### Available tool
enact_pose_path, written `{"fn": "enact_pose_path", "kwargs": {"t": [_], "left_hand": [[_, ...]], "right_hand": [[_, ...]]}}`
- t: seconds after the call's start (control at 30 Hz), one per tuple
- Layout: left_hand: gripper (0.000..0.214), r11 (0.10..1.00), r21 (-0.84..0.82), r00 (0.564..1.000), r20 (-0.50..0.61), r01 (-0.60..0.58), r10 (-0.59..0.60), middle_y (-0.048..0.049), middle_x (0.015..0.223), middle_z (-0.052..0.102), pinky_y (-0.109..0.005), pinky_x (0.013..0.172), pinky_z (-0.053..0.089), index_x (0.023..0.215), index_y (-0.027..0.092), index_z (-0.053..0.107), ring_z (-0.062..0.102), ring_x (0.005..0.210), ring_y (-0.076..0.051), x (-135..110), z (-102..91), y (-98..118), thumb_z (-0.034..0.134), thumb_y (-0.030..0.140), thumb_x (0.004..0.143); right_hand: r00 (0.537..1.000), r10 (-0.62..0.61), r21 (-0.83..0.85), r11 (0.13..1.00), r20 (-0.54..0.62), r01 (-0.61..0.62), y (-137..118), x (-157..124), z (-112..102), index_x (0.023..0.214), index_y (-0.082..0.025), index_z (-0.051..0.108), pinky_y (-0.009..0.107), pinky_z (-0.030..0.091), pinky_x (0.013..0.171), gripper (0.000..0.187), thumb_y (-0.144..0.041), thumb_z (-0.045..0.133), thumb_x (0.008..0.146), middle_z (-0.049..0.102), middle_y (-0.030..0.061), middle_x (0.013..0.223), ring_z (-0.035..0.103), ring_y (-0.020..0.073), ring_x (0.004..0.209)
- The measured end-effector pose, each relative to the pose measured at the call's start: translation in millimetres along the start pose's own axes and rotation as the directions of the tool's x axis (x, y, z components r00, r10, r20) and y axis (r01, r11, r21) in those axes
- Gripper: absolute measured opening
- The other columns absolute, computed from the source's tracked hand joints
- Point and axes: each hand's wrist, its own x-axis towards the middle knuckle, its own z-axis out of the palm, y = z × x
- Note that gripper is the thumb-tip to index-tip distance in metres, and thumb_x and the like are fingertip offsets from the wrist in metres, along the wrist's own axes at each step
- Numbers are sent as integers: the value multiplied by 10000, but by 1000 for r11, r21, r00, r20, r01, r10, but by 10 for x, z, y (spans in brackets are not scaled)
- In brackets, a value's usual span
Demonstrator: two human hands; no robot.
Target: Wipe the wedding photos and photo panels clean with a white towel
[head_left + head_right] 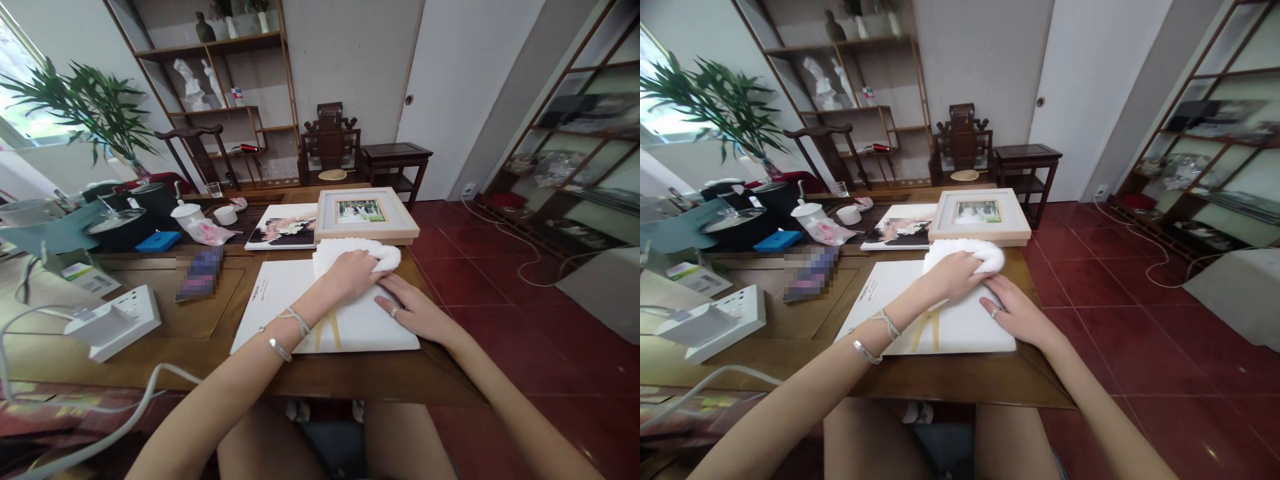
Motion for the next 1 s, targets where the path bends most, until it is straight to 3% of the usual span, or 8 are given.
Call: {"fn": "enact_pose_path", "kwargs": {"t": [0.17,0.27,0.4,0.57,0.7,0.9,1.0], "left_hand": [[345,996,62,998,16,59,-60,-166,1085,645,-383,833,464,1035,100,644,617,983,-276,-310,20,-94,409,334,942],[263,993,100,997,41,67,-72,-174,1252,566,-438,963,401,1032,93,653,503,1185,-303,-574,-1,-101,481,242,900],[240,994,105,995,101,16,-26,-108,1381,471,-470,1042,341,1018,151,676,367,1312,-296,-961,-18,168,506,239,874],[236,989,90,992,53,-117,113,-89,1416,429,-520,1023,348,942,218,711,361,1314,-335,-1327,36,578,490,269,876],[231,994,70,996,34,-85,82,-65,1422,426,-493,1039,348,1006,219,690,361,1318,-302,-1268,57,473,531,306,862],[298,994,111,998,55,-10,4,-63,1446,392,-472,1064,318,1109,184,637,326,1340,-266,-783,108,2,488,338,902],[362,992,125,1000,18,5,-7,-61,1453,380,-483,1062,311,1193,182,586,314,1345,-267,-579,160,-131,403,368,941]], "right_hand": [[999,37,15,999,6,-37,11,-6,13,1363,-272,437,492,268,1117,485,-375,467,890,397,45,1461,336,269,1353],[997,74,9,997,24,-74,23,-13,26,1359,-237,447,482,250,1128,499,-394,474,886,390,66,1464,312,256,1366],[997,72,7,997,14,-72,41,-15,31,1356,-237,451,485,256,1128,498,-399,474,886,401,65,1457,315,253,1365],[1000,21,10,1000,-7,-20,66,-14,29,1333,-248,482,502,267,1119,463,-287,475,872,417,56,1447,336,253,1354],[1000,4,-6,1000,-16,-4,60,-22,37,1307,-228,518,493,288,1113,430,-290,463,885,432,63,1434,345,258,1349],[999,-10,14,1000,-40,10,30,-33,35,1300,-258,525,492,298,1109,419,-334,482,890,457,47,1417,365,262,1336],[999,21,-7,1000,-36,-21,21,-31,27,1297,-263,526,490,303,1107,417,-338,478,890,464,47,1414,378,257,1330]]}}
